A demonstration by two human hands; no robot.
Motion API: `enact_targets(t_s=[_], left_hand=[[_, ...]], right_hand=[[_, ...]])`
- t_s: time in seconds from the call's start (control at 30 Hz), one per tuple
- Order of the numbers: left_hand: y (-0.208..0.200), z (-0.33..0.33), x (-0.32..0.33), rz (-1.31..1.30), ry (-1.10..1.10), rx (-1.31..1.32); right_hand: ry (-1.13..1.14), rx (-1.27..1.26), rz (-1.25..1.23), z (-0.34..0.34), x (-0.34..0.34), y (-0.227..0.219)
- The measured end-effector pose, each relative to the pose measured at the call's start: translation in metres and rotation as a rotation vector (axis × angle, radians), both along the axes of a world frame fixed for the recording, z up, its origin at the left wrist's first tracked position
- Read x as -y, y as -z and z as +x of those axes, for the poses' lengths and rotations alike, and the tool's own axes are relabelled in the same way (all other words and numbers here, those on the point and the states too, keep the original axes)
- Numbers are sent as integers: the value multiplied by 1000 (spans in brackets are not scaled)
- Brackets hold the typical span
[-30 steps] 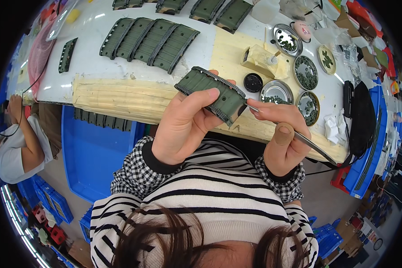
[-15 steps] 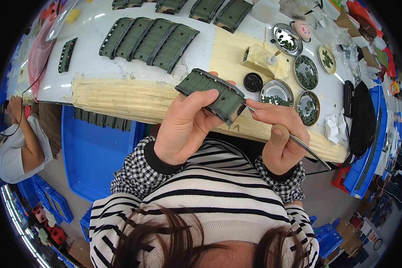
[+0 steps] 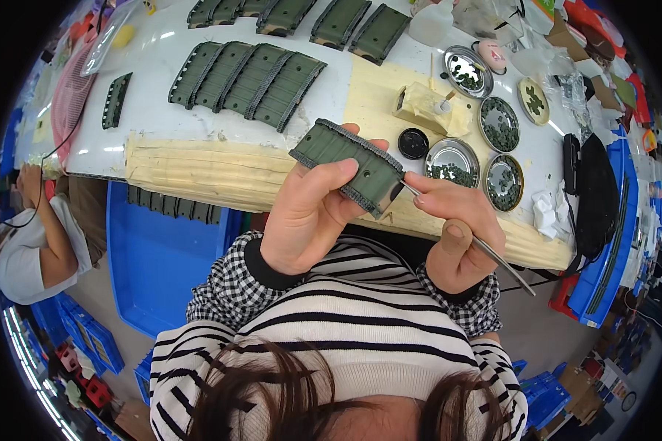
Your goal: Using a fine-tipped tool to apply details or adhesive to miniature toy tank models on a factory production line.
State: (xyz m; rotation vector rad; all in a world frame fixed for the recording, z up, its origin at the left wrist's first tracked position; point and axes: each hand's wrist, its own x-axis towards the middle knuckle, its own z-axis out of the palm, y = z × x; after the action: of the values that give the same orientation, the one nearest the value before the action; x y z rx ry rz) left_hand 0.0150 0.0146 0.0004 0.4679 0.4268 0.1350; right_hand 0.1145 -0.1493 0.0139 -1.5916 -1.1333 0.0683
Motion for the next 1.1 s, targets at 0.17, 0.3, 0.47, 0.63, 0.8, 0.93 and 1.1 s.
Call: enact_targets(t_s=[0.17, 0.3, 0.47, 0.63, 0.8, 0.93, 1.1], left_hand=[[2, -1, -2, -17, 32, 48], [4, -1, -1, -82, 19, 76], [8, 0, -3, -132, 34, 111], [11, 0, -3, -146, 48, 131], [12, -1, -1, -160, 38, 128], [12, -1, -1, -149, 33, 123], [11, 2, -6, -123, 71, 119]], right_hand=[[-61, 56, -7, -1, 3, -8], [-112, 104, 14, 1, 4, -8], [-127, 136, -9, 2, 4, -11], [-140, 142, -23, 4, 5, -13], [-126, 109, -17, 3, 6, -10], [-120, 103, 4, 2, 5, -7], [-136, 4, 101, 7, 7, -1]])
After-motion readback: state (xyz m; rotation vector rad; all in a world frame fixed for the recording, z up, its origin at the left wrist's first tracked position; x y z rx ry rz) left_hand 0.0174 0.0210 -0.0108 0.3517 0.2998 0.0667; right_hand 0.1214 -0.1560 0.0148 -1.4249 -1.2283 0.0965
